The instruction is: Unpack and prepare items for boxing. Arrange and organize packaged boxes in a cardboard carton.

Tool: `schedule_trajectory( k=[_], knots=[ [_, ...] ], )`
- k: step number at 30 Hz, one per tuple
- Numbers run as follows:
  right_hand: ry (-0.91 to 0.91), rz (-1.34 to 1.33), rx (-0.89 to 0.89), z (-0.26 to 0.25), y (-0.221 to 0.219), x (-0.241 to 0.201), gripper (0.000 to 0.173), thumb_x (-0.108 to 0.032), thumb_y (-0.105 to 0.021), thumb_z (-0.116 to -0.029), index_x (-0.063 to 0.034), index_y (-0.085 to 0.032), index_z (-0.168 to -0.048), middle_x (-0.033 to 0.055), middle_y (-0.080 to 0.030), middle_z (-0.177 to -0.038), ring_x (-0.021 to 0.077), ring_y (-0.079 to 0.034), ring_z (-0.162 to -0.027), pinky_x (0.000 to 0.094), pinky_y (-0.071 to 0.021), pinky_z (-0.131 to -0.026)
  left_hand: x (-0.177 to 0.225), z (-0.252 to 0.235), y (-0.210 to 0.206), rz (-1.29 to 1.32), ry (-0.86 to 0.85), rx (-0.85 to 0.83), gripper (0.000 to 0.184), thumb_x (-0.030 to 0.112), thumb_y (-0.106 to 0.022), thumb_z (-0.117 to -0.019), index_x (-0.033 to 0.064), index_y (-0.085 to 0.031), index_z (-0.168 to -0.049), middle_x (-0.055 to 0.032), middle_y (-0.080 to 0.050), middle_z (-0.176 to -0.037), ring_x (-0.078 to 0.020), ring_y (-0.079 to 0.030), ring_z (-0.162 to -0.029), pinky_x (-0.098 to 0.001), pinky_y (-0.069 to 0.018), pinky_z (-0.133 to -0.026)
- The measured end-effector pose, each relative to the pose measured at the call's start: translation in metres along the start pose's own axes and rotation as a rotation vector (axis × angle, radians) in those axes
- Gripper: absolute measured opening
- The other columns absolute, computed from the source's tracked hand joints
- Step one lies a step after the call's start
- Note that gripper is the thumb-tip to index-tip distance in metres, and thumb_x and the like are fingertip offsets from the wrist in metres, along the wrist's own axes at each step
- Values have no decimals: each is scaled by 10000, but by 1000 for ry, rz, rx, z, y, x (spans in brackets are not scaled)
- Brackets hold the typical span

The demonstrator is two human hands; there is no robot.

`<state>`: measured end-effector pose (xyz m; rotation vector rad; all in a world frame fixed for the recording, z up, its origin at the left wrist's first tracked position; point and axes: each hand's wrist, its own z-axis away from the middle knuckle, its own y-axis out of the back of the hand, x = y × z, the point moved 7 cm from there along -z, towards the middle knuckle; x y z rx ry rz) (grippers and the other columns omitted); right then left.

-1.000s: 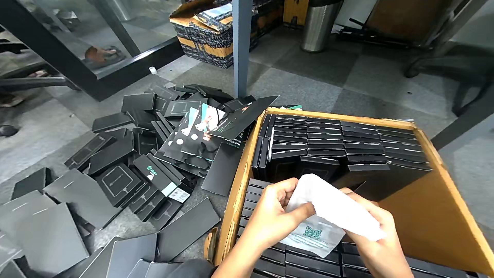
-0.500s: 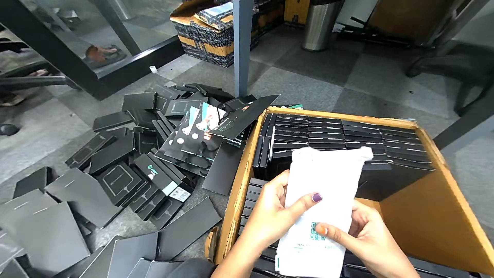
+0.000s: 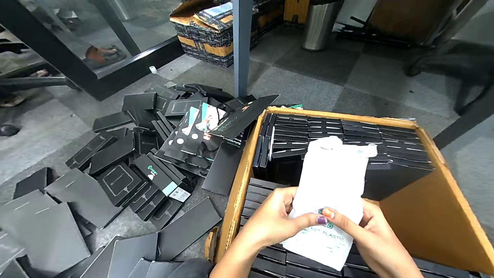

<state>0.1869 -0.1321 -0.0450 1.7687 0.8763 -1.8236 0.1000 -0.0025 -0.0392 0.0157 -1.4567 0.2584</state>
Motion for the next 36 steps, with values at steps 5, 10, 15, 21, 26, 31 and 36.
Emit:
schedule_trajectory(
  k=[5, 10, 15, 21, 26, 31, 36],
  knots=[
    [15, 11, -118, 2, -6, -1, 237, -228, -776, -894, -180, -705, -1115, -44, -779, -948, 51, -747, -823, 219, -630, -741, 9, 2, 8, 33, -55, 140, 172, 11, -685, -937, 36, -664, -1105, 2, -749, -870, -36, -710, -746, -201, -600, -702],
    [10, 120, -314, 7, -18, 8, 249, -193, -816, -856, -181, -723, -1086, -97, -781, -950, 17, -742, -833, 206, -632, -751, 15, 4, 12, 108, -172, 215, 323, -89, -695, -859, 34, -643, -1152, -28, -755, -928, -77, -729, -791, -232, -619, -732],
    [63, 157, -357, 7, -19, 9, 293, -203, -837, -833, -168, -724, -1101, -96, -781, -970, 16, -742, -871, 207, -630, -788, 17, 5, 14, 134, -199, 225, 220, -86, -707, -855, 29, -705, -1042, -41, -766, -861, -79, -732, -740, -232, -622, -697],
    [146, 181, -118, 0, -6, -1, 118, -277, -771, -893, -198, -756, -979, -82, -763, -829, 2, -716, -712, 173, -606, -647, 16, 6, 10, 22, -166, 180, 215, -60, -739, -836, 26, -695, -1029, -17, -761, -828, -56, -726, -726, -216, -615, -684],
    [142, 75, -33, -3, 1, -5, 119, -195, -731, -927, -133, -758, -1025, 3, -772, -848, 56, -735, -718, 191, -613, -652, 17, 5, 13, -4, -197, 218, 222, -45, -717, -877, 20, -685, -1087, -43, -762, -862, -81, -729, -730, -219, -613, -678],
    [155, 47, 9, -3, 3, -6, 193, -113, -712, -913, -114, -732, -1105, 20, -776, -919, 82, -747, -774, 220, -628, -697, 13, 2, 15, -48, -170, 175, 315, -16, -759, -859, 25, -675, -1160, -58, -760, -948, -111, -738, -787, -237, -621, -703],
    [179, 12, -19, -3, 2, -6, 195, -132, -724, -910, -139, -754, -1103, 6, -774, -953, 64, -740, -823, 206, -618, -745, 14, 2, 17, -59, -215, 213, 214, -67, -771, -822, 23, -731, -1012, -28, -765, -842, -53, -716, -699, -192, -602, -654]
  ],
)
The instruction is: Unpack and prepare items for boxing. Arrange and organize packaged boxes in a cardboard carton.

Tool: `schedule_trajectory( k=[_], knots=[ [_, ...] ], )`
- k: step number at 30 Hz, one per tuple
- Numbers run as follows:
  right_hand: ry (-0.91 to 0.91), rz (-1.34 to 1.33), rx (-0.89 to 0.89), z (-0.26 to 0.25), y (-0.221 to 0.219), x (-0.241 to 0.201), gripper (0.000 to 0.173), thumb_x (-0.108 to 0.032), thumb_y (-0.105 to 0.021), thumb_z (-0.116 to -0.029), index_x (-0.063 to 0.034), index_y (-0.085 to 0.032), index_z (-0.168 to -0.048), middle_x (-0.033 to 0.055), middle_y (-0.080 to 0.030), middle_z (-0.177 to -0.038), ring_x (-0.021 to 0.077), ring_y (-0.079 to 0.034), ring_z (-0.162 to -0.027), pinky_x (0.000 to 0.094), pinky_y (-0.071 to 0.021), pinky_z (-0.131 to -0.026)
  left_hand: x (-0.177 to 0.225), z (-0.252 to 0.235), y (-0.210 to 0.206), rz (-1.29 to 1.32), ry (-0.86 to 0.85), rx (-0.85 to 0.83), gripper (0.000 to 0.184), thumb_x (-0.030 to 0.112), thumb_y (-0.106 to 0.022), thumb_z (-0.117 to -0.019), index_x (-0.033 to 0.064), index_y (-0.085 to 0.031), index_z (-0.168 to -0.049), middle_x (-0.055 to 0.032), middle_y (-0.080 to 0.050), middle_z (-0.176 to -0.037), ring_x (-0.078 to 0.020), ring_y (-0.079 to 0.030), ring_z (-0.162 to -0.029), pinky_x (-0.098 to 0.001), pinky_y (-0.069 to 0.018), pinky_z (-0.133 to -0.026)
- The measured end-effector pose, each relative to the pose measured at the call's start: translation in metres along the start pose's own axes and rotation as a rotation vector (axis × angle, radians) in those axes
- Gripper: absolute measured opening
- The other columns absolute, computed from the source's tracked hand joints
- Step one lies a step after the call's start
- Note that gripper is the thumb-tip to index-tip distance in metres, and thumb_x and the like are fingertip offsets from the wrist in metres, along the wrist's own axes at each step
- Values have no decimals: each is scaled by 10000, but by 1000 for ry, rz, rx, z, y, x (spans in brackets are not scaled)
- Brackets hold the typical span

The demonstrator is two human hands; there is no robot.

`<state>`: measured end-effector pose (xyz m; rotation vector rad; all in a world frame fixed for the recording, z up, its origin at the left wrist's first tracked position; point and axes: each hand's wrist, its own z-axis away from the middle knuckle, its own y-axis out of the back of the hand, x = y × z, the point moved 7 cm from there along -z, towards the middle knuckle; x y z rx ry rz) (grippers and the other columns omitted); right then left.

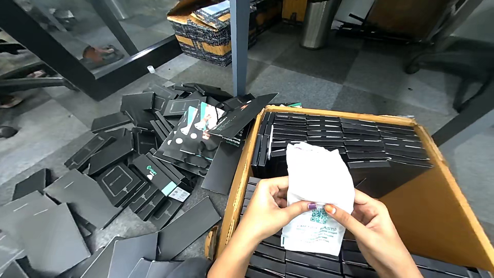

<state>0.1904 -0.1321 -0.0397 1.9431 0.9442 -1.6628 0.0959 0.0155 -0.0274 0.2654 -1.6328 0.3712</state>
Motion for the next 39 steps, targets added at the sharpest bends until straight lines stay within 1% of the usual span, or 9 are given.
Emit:
schedule_trajectory(
  k=[6, 10, 15, 18, 20, 24, 27, 32, 39],
  knots=[
    [130, 35, 39, -1, 5, -7, 203, -161, -749, -902, -197, -783, -1098, -35, -768, -1019, 46, -731, -869, 205, -617, -781, -1, 1, -6, 33, 18, -143, 324, -69, -716, -868, 11, -632, -1170, -30, -751, -967, -76, -735, -815, -227, -624, -739],
    [160, 42, 33, -1, 5, -8, 208, -169, -746, -906, -224, -778, -1104, -59, -759, -1056, 29, -721, -906, 196, -609, -803, -5, 2, -10, 26, 43, -187, 230, -34, -699, -900, 35, -644, -1112, 30, -737, -874, -1, -691, -737, -165, -579, -685],
    [377, 314, -5, 10, 0, -22, 206, -250, -742, -875, -315, -701, -1067, -247, -693, -1040, -126, -624, -1020, 103, -533, -889, -1, -1, -6, 2, 18, -120, 267, -68, -642, -901, 54, -678, -1135, -6, -728, -859, -27, -675, -694, -177, -570, -635],
    [574, 477, -143, 7, -13, -27, 96, -295, -672, -929, -214, -622, -931, -139, -725, -1058, 51, -604, -1232, 358, -360, -1195, 2, -1, 1, -17, -12, -28, 302, -85, -571, -875, 70, -687, -1107, -24, -723, -861, -36, -657, -665, -180, -547, -595],
    [615, 573, -160, 7, -16, -25, 122, -333, -649, -940, -227, -601, -974, -147, -707, -1048, 32, -596, -1223, 433, -268, -1239, 2, -1, 4, -10, 21, 28, 277, -110, -573, -891, 67, -689, -1070, -28, -716, -823, -35, -646, -632, -171, -533, -568],
    [653, 598, -225, 11, -19, -24, 268, -375, -583, -990, -222, -637, -1203, -106, -684, -1137, 31, -599, -1189, 398, -330, -1191, -1, 0, 4, 47, 108, 59, 231, -107, -560, -895, 71, -683, -976, -26, -703, -785, -27, -624, -600, -159, -510, -541],
    [663, 589, -306, 13, -24, -25, 462, -524, -633, -943, -229, -641, -1298, -79, -661, -1146, 65, -592, -1169, 403, -362, -1166, -3, 0, 5, 93, 134, 56, 209, -99, -548, -919, 64, -679, -929, -49, -756, -1020, -47, -688, -748, -168, -540, -607],
    [666, 564, -254, 12, -21, -26, 247, -293, -655, -961, -193, -686, -1185, -32, -658, -1106, 80, -616, -1119, 256, -509, -1004, -9, 1, 4, 105, 222, 10, 180, -75, -539, -909, 48, -663, -950, -62, -738, -1158, -64, -705, -866, -206, -561, -678],
    [451, 449, -62, 1, -3, -20, 147, -200, -702, -912, -205, -743, -1053, -106, -710, -1040, -33, -662, -939, 125, -561, -802, 2, -2, 3, 2, -101, -177, 248, -67, -607, -868, -12, -708, -1087, -66, -731, -1160, -55, -698, -964, -226, -584, -843]
  ],
)
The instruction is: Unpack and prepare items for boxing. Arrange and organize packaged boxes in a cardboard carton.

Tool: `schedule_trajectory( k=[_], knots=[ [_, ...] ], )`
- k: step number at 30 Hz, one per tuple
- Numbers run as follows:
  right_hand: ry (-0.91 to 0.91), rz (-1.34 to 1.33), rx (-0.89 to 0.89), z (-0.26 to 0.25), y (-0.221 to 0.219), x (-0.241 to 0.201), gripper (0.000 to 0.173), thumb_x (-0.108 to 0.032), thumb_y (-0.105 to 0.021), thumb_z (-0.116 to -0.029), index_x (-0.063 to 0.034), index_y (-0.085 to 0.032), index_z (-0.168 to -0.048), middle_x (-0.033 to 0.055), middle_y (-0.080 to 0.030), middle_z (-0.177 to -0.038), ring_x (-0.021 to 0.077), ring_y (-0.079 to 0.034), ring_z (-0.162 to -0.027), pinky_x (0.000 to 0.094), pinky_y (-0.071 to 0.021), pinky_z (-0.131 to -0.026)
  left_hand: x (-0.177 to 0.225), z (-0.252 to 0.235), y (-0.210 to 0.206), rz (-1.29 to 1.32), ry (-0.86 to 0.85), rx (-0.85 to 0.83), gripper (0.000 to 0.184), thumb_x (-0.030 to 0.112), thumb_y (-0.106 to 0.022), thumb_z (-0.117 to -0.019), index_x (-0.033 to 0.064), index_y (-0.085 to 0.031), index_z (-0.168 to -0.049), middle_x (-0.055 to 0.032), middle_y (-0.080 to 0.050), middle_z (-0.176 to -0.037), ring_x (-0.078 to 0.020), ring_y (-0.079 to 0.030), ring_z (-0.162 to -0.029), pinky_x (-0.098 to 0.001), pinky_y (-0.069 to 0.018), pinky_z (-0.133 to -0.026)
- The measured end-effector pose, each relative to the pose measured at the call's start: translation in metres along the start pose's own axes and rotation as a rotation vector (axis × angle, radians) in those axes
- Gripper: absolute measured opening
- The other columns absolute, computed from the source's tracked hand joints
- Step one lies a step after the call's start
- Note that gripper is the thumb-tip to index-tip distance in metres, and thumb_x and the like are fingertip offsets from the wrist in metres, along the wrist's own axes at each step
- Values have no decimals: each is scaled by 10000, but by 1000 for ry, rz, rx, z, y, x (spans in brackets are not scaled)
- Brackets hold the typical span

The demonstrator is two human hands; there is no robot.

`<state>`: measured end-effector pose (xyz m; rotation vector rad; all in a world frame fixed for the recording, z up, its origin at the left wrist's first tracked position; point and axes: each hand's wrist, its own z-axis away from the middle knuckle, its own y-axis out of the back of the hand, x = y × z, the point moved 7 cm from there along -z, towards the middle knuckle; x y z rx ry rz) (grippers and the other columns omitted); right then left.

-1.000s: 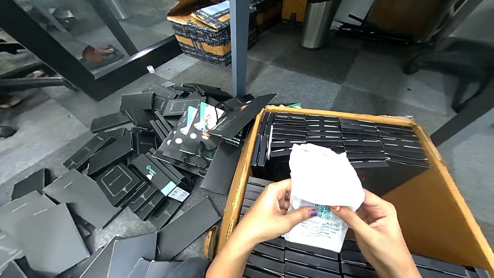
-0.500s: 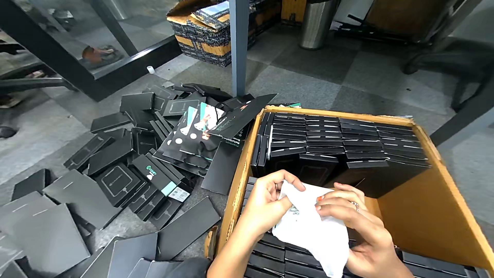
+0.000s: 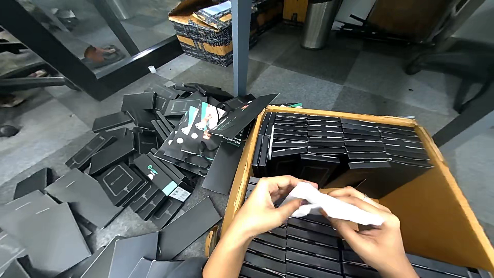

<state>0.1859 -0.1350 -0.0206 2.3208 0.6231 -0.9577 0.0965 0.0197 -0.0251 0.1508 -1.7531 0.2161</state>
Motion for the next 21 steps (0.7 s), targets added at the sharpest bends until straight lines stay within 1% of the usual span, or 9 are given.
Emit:
schedule_trajectory(
  k=[3, 5, 7, 9, 10, 12, 14, 18, 21],
  knots=[
    [-110, -24, -2, 2, -1, 11, 138, -227, -720, -902, -212, -755, -1035, -111, -729, -1017, -16, -686, -911, 154, -586, -786, 2, 1, 0, 97, 55, 14, 212, -42, -557, -946, 20, -720, -1067, -19, -748, -964, -9, -678, -813, -169, -562, -736],
    [-198, -60, -2, 5, -1, 16, 136, -250, -744, -900, -197, -760, -1024, -107, -748, -990, -8, -706, -878, 169, -603, -776, 3, 0, -1, 100, 43, 21, 148, 25, -607, -970, 24, -721, -1066, 12, -733, -872, 13, -660, -749, -152, -553, -693],
    [-292, -102, -2, 7, -2, 20, 152, -234, -762, -866, -189, -759, -1011, -106, -761, -935, -5, -719, -844, 180, -615, -759, 2, 1, -3, 103, 38, -9, 204, 102, -705, -929, 28, -712, -1119, 25, -745, -900, 11, -682, -778, -159, -570, -713],
    [-360, -172, -14, 9, -4, 22, 167, -194, -777, -854, -175, -761, -1020, -90, -773, -905, 9, -730, -808, 189, -622, -734, 1, 1, -4, 97, 61, -4, 302, 15, -779, -838, 8, -707, -1131, -19, -764, -921, -40, -723, -780, -196, -611, -722],
    [-370, -201, -27, 10, -6, 22, 192, -189, -781, -859, -164, -760, -1048, -77, -774, -915, 21, -733, -807, 195, -624, -730, 1, 1, -4, 59, 69, 33, 278, -28, -778, -825, 8, -715, -1093, -26, -763, -885, -41, -717, -744, -189, -603, -691],
    [-365, -228, -42, 9, -9, 21, 210, -211, -767, -881, -174, -740, -1086, -76, -768, -943, 27, -731, -818, 197, -624, -730, 2, 1, -1, -28, 75, 121, 178, -70, -733, -850, 16, -721, -1006, -9, -747, -817, -12, -681, -678, -161, -573, -641],
    [-354, -262, -35, 7, -7, 18, 201, -240, -734, -924, -198, -727, -1120, -87, -753, -968, 13, -716, -825, 175, -609, -733, 2, 1, 2, -26, 91, 173, 168, -105, -700, -852, 16, -717, -968, -1, -729, -779, 4, -646, -627, -142, -547, -601],
    [-281, -229, 30, 3, 1, 18, 131, -203, -702, -926, -219, -742, -1049, -95, -739, -943, -6, -696, -802, 145, -586, -724, -1, 1, 1, 4, 118, 169, 193, -132, -690, -833, 27, -712, -941, -5, -723, -765, 0, -641, -600, -146, -547, -577],
    [-104, 6, 54, 3, 1, 12, 114, -186, -682, -907, -185, -749, -999, -81, -739, -1009, -2, -693, -895, 150, -579, -761, -1, 1, 3, -18, 107, 193, 169, -115, -690, -838, 36, -710, -909, -10, -713, -753, -6, -614, -569, -141, -522, -548]
  ],
)
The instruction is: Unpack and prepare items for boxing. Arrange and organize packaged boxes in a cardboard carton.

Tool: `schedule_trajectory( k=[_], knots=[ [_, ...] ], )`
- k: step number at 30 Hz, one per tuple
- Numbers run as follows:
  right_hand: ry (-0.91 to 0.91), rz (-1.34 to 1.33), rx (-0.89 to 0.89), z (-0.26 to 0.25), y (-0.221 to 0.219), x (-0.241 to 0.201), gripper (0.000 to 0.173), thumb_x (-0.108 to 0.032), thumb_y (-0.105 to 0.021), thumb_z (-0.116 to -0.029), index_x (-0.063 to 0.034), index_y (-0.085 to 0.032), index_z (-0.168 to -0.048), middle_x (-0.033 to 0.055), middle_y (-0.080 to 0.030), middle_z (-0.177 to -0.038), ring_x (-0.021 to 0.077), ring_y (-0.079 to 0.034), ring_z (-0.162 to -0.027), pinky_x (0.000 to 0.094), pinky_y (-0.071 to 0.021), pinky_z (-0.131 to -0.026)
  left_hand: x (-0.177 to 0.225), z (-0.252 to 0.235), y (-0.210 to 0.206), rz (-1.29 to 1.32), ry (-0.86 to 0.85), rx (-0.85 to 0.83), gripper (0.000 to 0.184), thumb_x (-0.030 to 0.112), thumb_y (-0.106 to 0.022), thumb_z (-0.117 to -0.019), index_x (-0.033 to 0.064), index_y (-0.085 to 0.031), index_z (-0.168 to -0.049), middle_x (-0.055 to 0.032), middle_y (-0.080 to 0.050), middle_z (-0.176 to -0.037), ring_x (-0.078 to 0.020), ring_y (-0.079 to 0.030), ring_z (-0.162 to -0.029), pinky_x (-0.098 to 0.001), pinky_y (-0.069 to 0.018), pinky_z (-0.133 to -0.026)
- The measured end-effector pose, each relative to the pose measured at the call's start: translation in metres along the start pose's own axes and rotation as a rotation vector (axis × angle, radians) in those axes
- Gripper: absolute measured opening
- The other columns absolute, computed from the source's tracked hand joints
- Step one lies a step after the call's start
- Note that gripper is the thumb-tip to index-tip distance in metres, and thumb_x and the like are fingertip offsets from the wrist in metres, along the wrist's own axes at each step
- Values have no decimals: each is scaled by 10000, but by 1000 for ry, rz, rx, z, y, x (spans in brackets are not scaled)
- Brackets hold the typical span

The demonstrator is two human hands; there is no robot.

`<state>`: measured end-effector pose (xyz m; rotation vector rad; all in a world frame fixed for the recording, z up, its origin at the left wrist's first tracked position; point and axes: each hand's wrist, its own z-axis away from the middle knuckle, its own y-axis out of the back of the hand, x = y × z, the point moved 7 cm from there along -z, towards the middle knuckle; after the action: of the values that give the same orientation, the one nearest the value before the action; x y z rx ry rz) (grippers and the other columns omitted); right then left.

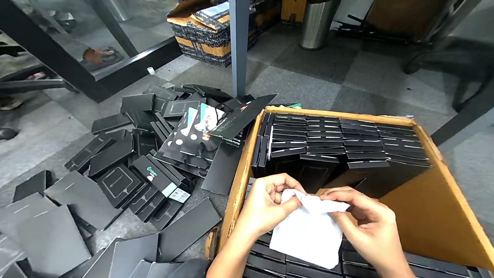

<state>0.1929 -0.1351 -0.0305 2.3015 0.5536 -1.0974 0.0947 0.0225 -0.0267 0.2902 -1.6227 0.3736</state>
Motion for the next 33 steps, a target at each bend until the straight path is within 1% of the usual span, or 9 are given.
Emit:
schedule_trajectory(
  k=[3, 6, 9, 13, 19, 24, 28, 31, 33],
  knots=[
    [206, 274, 7, 1, -4, -14, 140, -155, -622, -919, -140, -743, -989, -8, -719, -1112, 52, -656, -1055, 187, -535, -897, 0, -1, 0, -28, 7, 15, 157, -98, -689, -839, 47, -708, -899, 2, -700, -729, 2, -588, -539, -136, -503, -522],
    [285, 310, -11, 3, -7, -20, 130, -189, -638, -966, -167, -743, -1038, -6, -715, -1125, 85, -650, -1076, 240, -518, -932, -4, 0, -5, -45, 84, -49, 128, -76, -711, -856, 29, -711, -929, -2, -703, -729, -2, -603, -551, -145, -518, -534],
    [257, 210, 3, 4, -8, -21, 101, -197, -670, -977, -149, -756, -997, -28, -721, -988, 36, -660, -944, 180, -536, -836, -10, 1, -11, -74, 165, -131, 101, -41, -721, -875, 24, -716, -952, 14, -708, -734, 17, -615, -586, -137, -518, -563],
    [70, 101, 73, 1, 0, -13, 135, -227, -681, -969, -115, -756, -955, -76, -728, -867, -64, -654, -782, 84, -537, -702, -11, 2, -12, -12, 193, -128, 91, -12, -732, -894, 11, -725, -983, -20, -743, -797, -21, -669, -639, -172, -566, -616],
    [-175, -27, 72, 2, -1, -2, 126, -251, -681, -953, -152, -751, -988, -121, -710, -746, -57, -633, -608, 100, -531, -555, -7, 1, -9, 47, 154, -63, 67, -18, -693, -925, -4, -746, -963, -32, -727, -755, -19, -652, -616, -162, -553, -592],
    [-149, -64, 80, 2, -2, -5, 108, -208, -694, -944, -135, -747, -1004, -105, -734, -817, -41, -673, -690, 110, -567, -637, -7, 0, -9, -44, 97, -74, 86, -28, -731, -886, 10, -735, -963, -7, -725, -767, -9, -654, -637, -156, -554, -613],
    [-24, 7, 79, 2, -3, -7, 218, -194, -692, -947, -155, -655, -1158, -97, -730, -951, -13, -691, -797, 142, -587, -733, -9, 1, -9, -114, 115, -79, 124, -10, -741, -878, 36, -723, -992, -9, -738, -835, -32, -668, -652, -178, -570, -616],
    [22, 35, 86, 2, -3, -9, 164, -177, -673, -945, -176, -652, -1108, -97, -713, -963, -24, -669, -778, 131, -574, -709, -7, 0, -7, -102, 84, -50, 210, -37, -749, -852, 64, -651, -1007, 1, -715, -794, -34, -655, -627, -173, -549, -581],
    [58, 71, 77, 2, -3, -10, 106, -129, -633, -927, -138, -697, -1011, -63, -715, -991, -20, -654, -805, 129, -553, -708, -6, 0, -6, -106, 45, -39, 248, -44, -753, -836, 86, -614, -995, 22, -697, -751, -13, -632, -606, -156, -521, -557]
  ],
)
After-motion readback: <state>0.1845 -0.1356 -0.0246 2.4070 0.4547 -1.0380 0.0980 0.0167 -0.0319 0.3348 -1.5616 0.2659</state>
